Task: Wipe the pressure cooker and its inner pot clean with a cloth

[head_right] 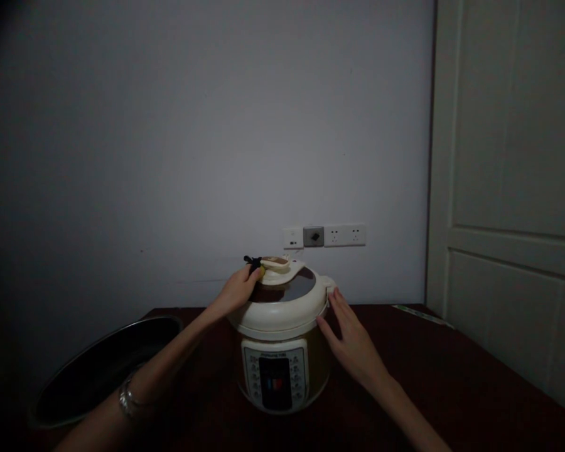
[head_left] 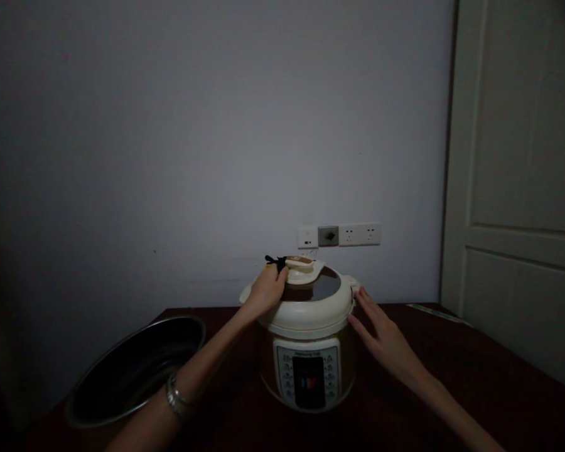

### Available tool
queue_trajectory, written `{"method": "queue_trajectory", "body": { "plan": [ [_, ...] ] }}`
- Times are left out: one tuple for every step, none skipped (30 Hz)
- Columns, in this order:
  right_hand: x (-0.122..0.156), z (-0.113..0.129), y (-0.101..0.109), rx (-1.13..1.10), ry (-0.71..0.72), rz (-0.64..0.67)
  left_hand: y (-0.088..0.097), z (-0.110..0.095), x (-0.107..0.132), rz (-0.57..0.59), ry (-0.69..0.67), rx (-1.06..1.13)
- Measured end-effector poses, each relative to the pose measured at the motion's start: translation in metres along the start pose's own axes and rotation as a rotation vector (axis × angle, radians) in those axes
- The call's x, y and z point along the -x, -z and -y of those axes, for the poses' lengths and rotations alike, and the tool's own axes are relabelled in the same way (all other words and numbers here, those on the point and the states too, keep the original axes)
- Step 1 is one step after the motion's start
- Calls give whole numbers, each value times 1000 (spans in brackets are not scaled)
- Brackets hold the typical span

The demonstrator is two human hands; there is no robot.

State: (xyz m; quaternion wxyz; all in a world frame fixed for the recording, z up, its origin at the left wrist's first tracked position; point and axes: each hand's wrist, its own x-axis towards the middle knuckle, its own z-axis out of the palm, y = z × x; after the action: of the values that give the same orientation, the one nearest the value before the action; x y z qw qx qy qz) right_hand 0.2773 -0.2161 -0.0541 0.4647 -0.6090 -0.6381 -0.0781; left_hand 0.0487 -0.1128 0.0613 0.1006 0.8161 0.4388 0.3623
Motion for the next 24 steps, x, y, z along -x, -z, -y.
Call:
{"method": "queue_trajectory", "body": {
  "plan": [
    [0, 0, 0, -2, 1, 0, -1, -4, 4, -11, -24, -64],
    [0, 0, 0, -5, 2, -1, -2, -7, 7, -20, -46, -123],
    [0, 1, 1, -9, 4, -2, -3, -11, 9, -27, -64, -168],
    [0, 1, 1, -14, 5, -4, -4, -13, 11, -32, -75, -194],
    [0, 1, 1, -17, 5, -5, -4, -16, 12, -36, -79, -207],
    [0, 2, 1, -19, 4, -6, -5, -18, 13, -36, -79, -215],
    [0, 2, 1, -19, 4, -7, -5, -20, 13, -35, -76, -221],
    [0, 2, 1, -19, 4, -9, -5, -21, 14, -32, -70, -231],
    [0, 2, 1, -20, 6, -13, -5, -22, 14, -26, -61, -246],
    [-1, 2, 1, -23, 10, -19, -5, -24, 15, -18, -49, -264],
    [-1, 1, 0, -29, 14, -26, -5, -25, 17, -15, -36, -285],
    [-1, 1, 0, -34, 19, -31, -5, -26, 18, -17, -26, -306],
    [-1, 1, 0, -39, 21, -36, -5, -28, 20, -22, -20, -324],
    [-1, 0, 0, -44, 21, -40, -6, -30, 23, -30, -20, -339],
    [-1, 0, 0, -47, 21, -40, -7, -33, 26, -37, -26, -349],
    [-1, -1, -1, -47, 22, -39, -8, -37, 29, -42, -37, -358],
    [-1, -1, -1, -45, 25, -37, -9, -41, 32, -41, -52, -365],
    [-1, -1, -1, -42, 29, -34, -12, -46, 35, -37, -72, -369],
    [-2, -2, -1, -38, 34, -31, -15, -52, 38, -27, -94, -371],
    [-2, -2, -1, -37, 38, -28, -19, -59, 40, -14, -120, -368],
    [-2, -2, 0, -39, 39, -25, -23, -66, 42, 2, -150, -358],
    [-2, -3, 1, -48, 37, -20, -27, -73, 43, 17, -180, -341],
    [-3, -3, 3, -63, 31, -8, -31, -80, 43, 32, -209, -315],
    [-4, -4, 5, -85, 21, 4, -35, -87, 43, 46, -235, -278]
  ]
}}
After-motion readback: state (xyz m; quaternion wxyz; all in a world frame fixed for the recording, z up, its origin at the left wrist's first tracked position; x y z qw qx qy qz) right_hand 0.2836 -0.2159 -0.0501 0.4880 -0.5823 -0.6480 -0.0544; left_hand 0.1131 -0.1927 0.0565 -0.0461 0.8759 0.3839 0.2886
